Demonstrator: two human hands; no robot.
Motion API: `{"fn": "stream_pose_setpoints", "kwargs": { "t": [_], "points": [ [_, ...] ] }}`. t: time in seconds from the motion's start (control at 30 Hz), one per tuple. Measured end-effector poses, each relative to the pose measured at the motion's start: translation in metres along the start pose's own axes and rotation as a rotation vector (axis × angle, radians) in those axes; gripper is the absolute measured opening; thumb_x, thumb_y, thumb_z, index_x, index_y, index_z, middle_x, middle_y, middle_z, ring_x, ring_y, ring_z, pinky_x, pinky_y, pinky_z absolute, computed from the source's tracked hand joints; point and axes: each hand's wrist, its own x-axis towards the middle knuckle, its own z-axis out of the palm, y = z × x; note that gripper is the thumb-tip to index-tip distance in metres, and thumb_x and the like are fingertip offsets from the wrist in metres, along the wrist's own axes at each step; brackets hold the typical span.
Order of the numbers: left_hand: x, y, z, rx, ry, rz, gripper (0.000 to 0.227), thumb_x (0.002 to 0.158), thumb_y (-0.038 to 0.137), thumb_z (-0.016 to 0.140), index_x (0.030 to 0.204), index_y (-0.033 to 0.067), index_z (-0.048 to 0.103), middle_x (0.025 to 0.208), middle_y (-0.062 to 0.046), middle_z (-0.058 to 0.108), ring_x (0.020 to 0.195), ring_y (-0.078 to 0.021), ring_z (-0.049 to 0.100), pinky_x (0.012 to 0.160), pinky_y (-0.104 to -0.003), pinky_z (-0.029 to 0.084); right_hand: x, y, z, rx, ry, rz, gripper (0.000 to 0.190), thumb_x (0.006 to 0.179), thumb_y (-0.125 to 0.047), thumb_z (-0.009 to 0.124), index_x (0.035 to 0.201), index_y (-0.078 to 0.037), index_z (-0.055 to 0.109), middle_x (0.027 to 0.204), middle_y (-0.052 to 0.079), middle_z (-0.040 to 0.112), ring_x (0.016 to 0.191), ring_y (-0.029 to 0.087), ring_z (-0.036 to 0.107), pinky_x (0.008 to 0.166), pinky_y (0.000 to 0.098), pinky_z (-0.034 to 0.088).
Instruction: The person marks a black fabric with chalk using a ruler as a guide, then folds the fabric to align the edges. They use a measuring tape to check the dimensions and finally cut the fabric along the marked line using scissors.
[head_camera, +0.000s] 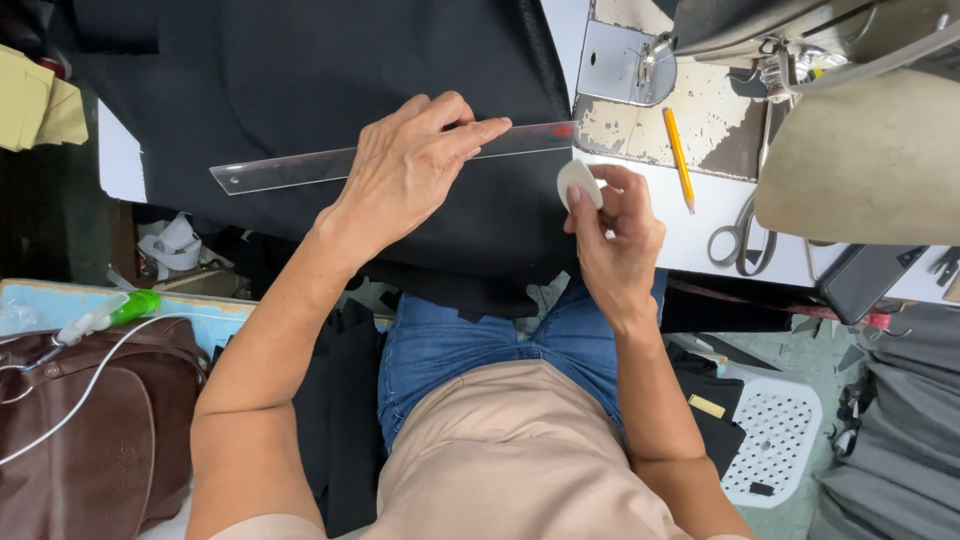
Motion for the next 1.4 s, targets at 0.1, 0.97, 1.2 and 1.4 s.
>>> {"fn": "stream_pose_setpoints", "kwargs": {
  "t": [0.1,0.97,1.2,1.4],
  "points": [
    [0.001,0.001,-0.002,-0.026,-0.015,-0.021,0.039,0.105,0.000,0.074,0.140,0.0169,0.077,0.103,-0.002,0.062,0.077,-0.0248,0.056,0.047,-0.038,0.048,0.012,-0.004,0.012,-0.088,0.022,-0.049,0.014,0.115,-0.014,0.063,0.123,-0.005,0.059,0.070,0.004,0.054,0.060,0.011,0.046,0.057,0.0267,0.040],
    [0.002,0.000,0.001,-0.080,-0.032,-0.085,0.032,0.109,0.007,0.070,0.138,0.0189,0.077,0.103,-0.002,0.059,0.075,-0.0272,0.055,0.047,-0.044,0.048,0.020,0.006,0.033,-0.246,0.004,-0.087,0.008,0.115,-0.015,0.064,0.120,-0.009,0.063,0.070,-0.003,0.037,0.055,0.011,0.029,0.055,0.0293,0.034],
    [0.001,-0.001,0.001,-0.081,-0.017,-0.072,0.033,0.109,0.005,0.071,0.138,0.0180,0.078,0.102,-0.002,0.059,0.074,-0.0268,0.053,0.048,-0.043,0.049,0.020,0.003,0.033,-0.228,0.005,-0.092,0.010,0.116,-0.015,0.063,0.121,-0.006,0.063,0.067,-0.002,0.038,0.054,0.010,0.028,0.053,0.0286,0.030],
    [0.003,0.000,-0.001,-0.086,-0.050,-0.082,0.035,0.106,0.003,0.069,0.138,0.0158,0.076,0.103,-0.003,0.059,0.077,-0.0276,0.055,0.050,-0.045,0.050,0.020,0.018,0.035,-0.320,0.025,-0.202,0.009,0.115,-0.012,0.066,0.120,-0.005,0.063,0.065,-0.001,0.041,0.051,0.012,0.034,0.053,0.0307,0.033]
  ]
}}
